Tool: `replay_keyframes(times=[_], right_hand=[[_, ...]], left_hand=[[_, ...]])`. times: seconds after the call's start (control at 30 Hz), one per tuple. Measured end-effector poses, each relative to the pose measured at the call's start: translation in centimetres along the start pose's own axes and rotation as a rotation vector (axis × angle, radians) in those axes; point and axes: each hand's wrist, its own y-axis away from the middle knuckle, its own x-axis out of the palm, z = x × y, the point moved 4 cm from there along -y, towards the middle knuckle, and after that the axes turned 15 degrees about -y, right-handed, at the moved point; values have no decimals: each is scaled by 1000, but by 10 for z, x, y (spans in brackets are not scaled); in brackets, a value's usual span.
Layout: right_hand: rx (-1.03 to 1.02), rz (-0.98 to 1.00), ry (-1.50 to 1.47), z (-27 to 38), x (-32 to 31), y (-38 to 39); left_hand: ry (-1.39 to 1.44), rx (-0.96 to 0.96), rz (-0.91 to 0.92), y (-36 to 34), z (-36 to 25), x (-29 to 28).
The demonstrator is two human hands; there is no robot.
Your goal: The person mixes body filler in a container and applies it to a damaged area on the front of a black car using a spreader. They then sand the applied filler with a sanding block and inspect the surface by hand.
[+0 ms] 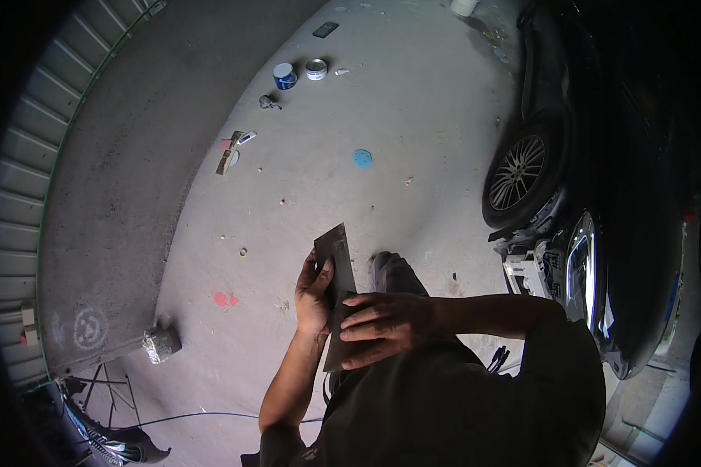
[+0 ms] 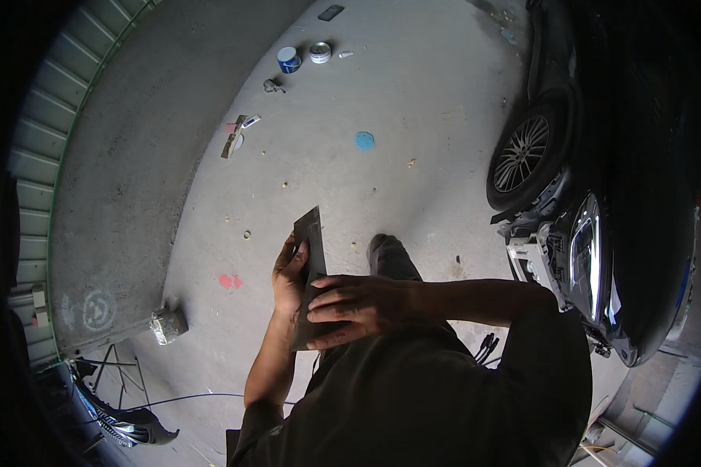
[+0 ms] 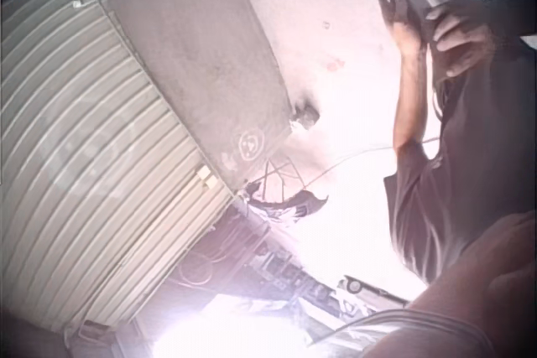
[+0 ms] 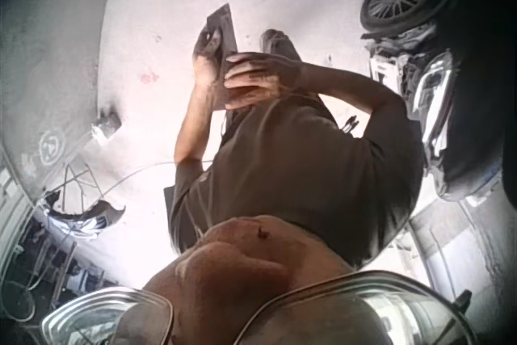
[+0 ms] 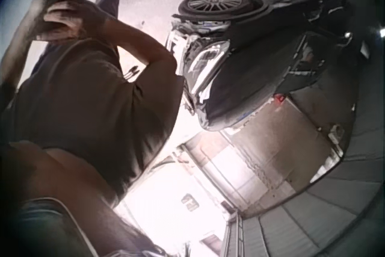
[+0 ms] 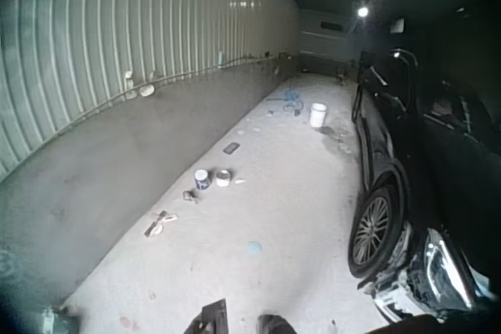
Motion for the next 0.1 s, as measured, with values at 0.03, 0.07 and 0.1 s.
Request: replay_keyframes(times=[0.03,0.07,0.1], right_hand=[[63,-45,49,-37,-15,11],[145,-178,89,-79,-36,32],[290,-188,193,-134,-64,49]], left_hand=[[0,18,48,-26,-18,4],[9,42,87,-47,-28,12],[2,10,80,-74,-42,17]])
